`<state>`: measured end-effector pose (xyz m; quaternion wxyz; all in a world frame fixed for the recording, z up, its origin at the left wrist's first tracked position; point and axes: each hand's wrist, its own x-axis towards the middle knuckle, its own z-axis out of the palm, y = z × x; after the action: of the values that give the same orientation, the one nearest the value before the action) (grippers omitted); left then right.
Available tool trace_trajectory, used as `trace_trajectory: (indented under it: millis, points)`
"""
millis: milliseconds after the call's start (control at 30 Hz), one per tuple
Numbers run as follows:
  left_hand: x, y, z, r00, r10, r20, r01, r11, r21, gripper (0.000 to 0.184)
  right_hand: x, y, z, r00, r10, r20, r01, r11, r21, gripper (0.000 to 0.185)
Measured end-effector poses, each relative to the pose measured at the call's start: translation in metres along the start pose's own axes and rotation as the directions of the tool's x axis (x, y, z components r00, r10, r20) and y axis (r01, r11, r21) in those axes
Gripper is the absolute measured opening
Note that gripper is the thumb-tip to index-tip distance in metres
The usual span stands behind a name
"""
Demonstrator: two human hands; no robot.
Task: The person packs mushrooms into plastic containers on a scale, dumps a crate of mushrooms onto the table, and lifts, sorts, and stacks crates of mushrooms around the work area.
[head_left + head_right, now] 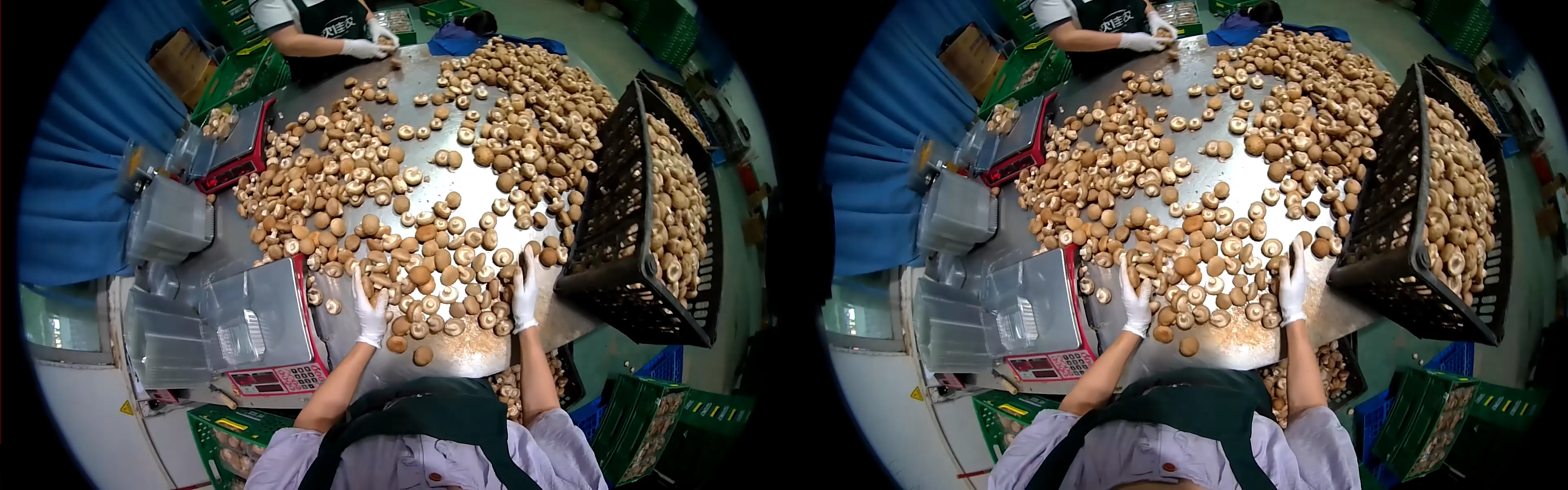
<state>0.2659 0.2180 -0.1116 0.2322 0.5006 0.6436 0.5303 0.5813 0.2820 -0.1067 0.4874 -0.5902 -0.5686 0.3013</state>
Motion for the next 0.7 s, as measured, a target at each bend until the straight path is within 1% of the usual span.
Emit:
trace_trajectory:
  millis: [67, 100, 167, 200, 233, 300, 400, 500, 567, 600, 667, 700]
  points:
    - [0.010, -0.005, 0.004, 0.999, -0.027, 0.023, 0.029, 0.994, -0.102, 0.078, 0.024, 0.001, 0.010, 0.997, 0.054, 0.061, -0.063, 0.986, 0.156, 0.047]
    - [0.015, -0.006, 0.007, 0.999, 0.004, 0.037, -0.001, 0.997, -0.072, 0.078, 0.036, 0.003, 0.014, 0.992, 0.081, 0.098, -0.103, 0.964, 0.244, 0.047]
    - [0.026, -0.005, 0.010, 0.995, -0.032, 0.098, 0.036, 0.999, -0.040, 0.077, 0.057, 0.015, 0.027, 0.985, 0.053, 0.162, -0.111, 0.920, 0.375, 0.051]
    - [0.033, -0.005, 0.015, 0.993, -0.027, 0.119, 0.038, 0.995, -0.097, 0.075, 0.067, 0.019, 0.034, 0.980, 0.035, 0.196, -0.112, 0.911, 0.398, 0.053]
    - [0.039, -0.004, 0.018, 0.991, -0.032, 0.133, 0.050, 0.990, -0.133, 0.074, 0.076, 0.020, 0.042, 0.978, 0.037, 0.204, -0.116, 0.912, 0.394, 0.053]
    - [0.053, -0.005, 0.024, 0.987, -0.039, 0.157, 0.071, 0.977, -0.201, 0.073, 0.093, 0.024, 0.061, 0.935, 0.097, 0.340, -0.236, 0.887, 0.396, 0.054]
    - [0.074, -0.003, 0.031, 0.978, -0.060, 0.200, 0.119, 0.947, -0.299, 0.071, 0.118, 0.013, 0.091, 0.910, 0.013, 0.414, -0.164, 0.929, 0.332, 0.053]
    - [0.095, -0.002, 0.035, 0.967, -0.086, 0.242, 0.177, 0.906, -0.385, 0.070, 0.140, -0.008, 0.121, 0.819, -0.053, 0.571, -0.262, 0.852, 0.454, 0.057]
    - [0.107, -0.003, 0.037, 0.958, -0.101, 0.268, 0.213, 0.876, -0.433, 0.068, 0.151, -0.039, 0.126, 0.752, 0.024, 0.659, -0.442, 0.760, 0.477, 0.055]
    - [0.112, -0.003, 0.038, 0.954, -0.109, 0.279, 0.230, 0.863, -0.450, 0.068, 0.158, -0.039, 0.129, 0.751, 0.028, 0.660, -0.446, 0.759, 0.475, 0.055]
    - [0.118, -0.003, 0.040, 0.947, -0.121, 0.297, 0.256, 0.842, -0.475, 0.067, 0.169, -0.036, 0.134, 0.672, -0.050, 0.739, -0.462, 0.752, 0.470, 0.050]
    - [0.119, -0.003, 0.042, 0.944, -0.126, 0.305, 0.268, 0.833, -0.484, 0.066, 0.170, -0.034, 0.138, 0.669, -0.042, 0.742, -0.469, 0.751, 0.465, 0.050]
